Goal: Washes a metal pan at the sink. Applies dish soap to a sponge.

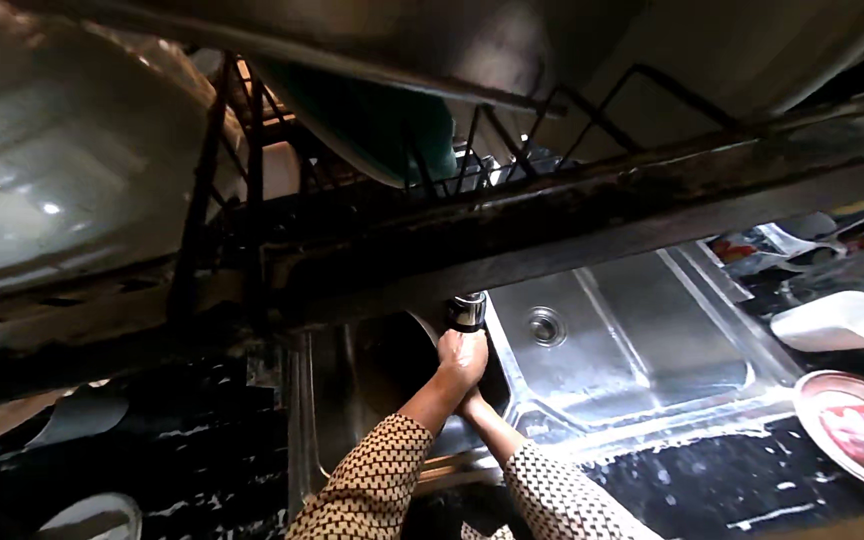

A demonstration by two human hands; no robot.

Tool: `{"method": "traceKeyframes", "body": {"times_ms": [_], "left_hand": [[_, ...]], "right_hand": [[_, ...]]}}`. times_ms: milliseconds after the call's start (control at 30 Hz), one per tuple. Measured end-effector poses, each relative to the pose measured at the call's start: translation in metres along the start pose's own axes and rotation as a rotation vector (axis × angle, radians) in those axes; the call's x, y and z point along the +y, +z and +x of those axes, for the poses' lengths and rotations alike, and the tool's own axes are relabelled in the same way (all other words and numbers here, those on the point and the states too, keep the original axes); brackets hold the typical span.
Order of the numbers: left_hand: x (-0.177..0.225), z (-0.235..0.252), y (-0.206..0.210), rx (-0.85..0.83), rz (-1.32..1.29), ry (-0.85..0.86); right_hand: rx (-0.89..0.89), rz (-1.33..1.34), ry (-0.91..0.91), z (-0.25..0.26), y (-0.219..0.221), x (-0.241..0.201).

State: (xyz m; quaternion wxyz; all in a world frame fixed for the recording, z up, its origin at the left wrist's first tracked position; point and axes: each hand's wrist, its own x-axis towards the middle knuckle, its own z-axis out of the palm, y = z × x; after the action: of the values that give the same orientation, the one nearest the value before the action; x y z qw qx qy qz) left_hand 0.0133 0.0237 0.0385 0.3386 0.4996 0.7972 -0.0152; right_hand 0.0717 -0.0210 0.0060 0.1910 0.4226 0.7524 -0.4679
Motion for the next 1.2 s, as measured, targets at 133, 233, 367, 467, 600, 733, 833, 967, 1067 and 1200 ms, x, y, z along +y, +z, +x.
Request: {"method": "traceKeyframes", "body": {"times_ms": [133, 233, 367, 467, 600, 733, 833, 967, 1067, 1200], "left_hand": [[-0.001, 0.001, 0.0, 0.001, 0.131, -0.029], [-0.005, 0.004, -0.002, -0.068, 0.268, -0.027], [-0.013, -0.002, -0.016, -0.047, 0.275, -0.003], [-0.021, -0.016, -0.034, 0.073, -0.036, -0.036], [-0.039, -0.03, -0.044, 0.341, -0.043, 0.013], [-0.09, -0.022, -0.001, 0.479, -0.487, 0.103], [-0.106, -0.032, 0.041, 0.144, -0.755, 0.169], [-0.099, -0.05, 0.036, 0.04, -0.346, 0.263], [-0.104, -0.051, 0.008, 0.014, -0.182, 0.268], [-0.147, -0.046, -0.034, -0.023, -0.266, 0.346]], "right_hand": [[0.03, -0.011, -0.036, 0.005, 0.006, 0.0], [0.04, 0.011, -0.016, 0.013, 0.009, -0.005], [0.139, 0.063, -0.057, 0.013, 0.009, -0.011], [0.176, 0.055, -0.108, 0.015, 0.002, -0.012], [0.241, 0.239, -0.047, 0.027, -0.017, -0.007], [0.205, 0.407, 0.129, 0.032, -0.031, -0.003], [0.223, 0.54, 0.094, 0.036, -0.04, 0.003], [0.203, 0.544, 0.119, 0.041, -0.047, 0.001], [0.209, 0.56, 0.133, 0.038, -0.047, -0.006], [0.266, 0.253, 0.051, 0.036, -0.052, -0.001]]}}
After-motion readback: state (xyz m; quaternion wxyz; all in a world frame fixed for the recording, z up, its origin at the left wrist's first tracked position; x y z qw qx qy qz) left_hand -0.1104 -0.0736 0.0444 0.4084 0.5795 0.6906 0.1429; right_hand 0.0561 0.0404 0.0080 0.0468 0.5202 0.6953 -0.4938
